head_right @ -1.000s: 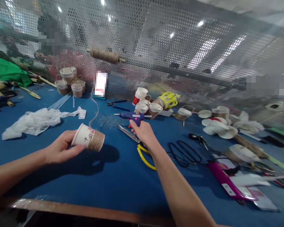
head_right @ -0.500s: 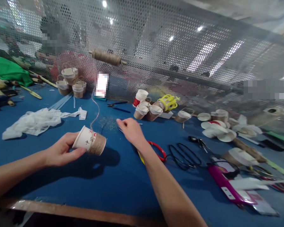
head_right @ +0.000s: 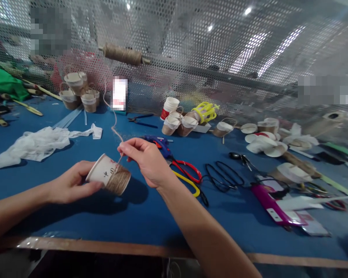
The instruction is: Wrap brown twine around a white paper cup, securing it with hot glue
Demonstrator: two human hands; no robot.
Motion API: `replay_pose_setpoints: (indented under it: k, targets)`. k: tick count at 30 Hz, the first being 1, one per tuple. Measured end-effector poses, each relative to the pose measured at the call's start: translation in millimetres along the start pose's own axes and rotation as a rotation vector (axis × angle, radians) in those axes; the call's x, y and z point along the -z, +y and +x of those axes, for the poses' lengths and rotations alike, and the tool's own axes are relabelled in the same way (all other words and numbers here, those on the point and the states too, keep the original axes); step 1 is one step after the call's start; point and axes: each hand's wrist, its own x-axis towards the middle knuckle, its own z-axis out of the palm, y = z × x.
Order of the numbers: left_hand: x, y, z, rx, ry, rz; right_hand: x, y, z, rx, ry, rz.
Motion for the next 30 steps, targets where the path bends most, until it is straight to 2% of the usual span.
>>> replay_pose_setpoints:
  k: [5, 11, 17, 30]
  targets:
    - [-1.4, -0.7, -0.5, 0.277, -0.039, -0.274, 1.6, -3.6, -4.1, 0.125, 0.015, -0.069]
    - [-2.4, -2.1, 2.7, 0.397, 0.012, -0.422, 3.2, -1.2, -6.1, 0.27, 0.103, -0.143]
    - [-3.3, 1.2, 1.8, 0.356, -0.018, -0.399, 5.7, 7.6, -0.9, 0.244, 0.147, -0.254]
    - [-1.6, 1.4, -3.2, 0.215, -0.006, -0.235, 3.4, 17.9, 0.2, 0.159, 0.113, -0.34]
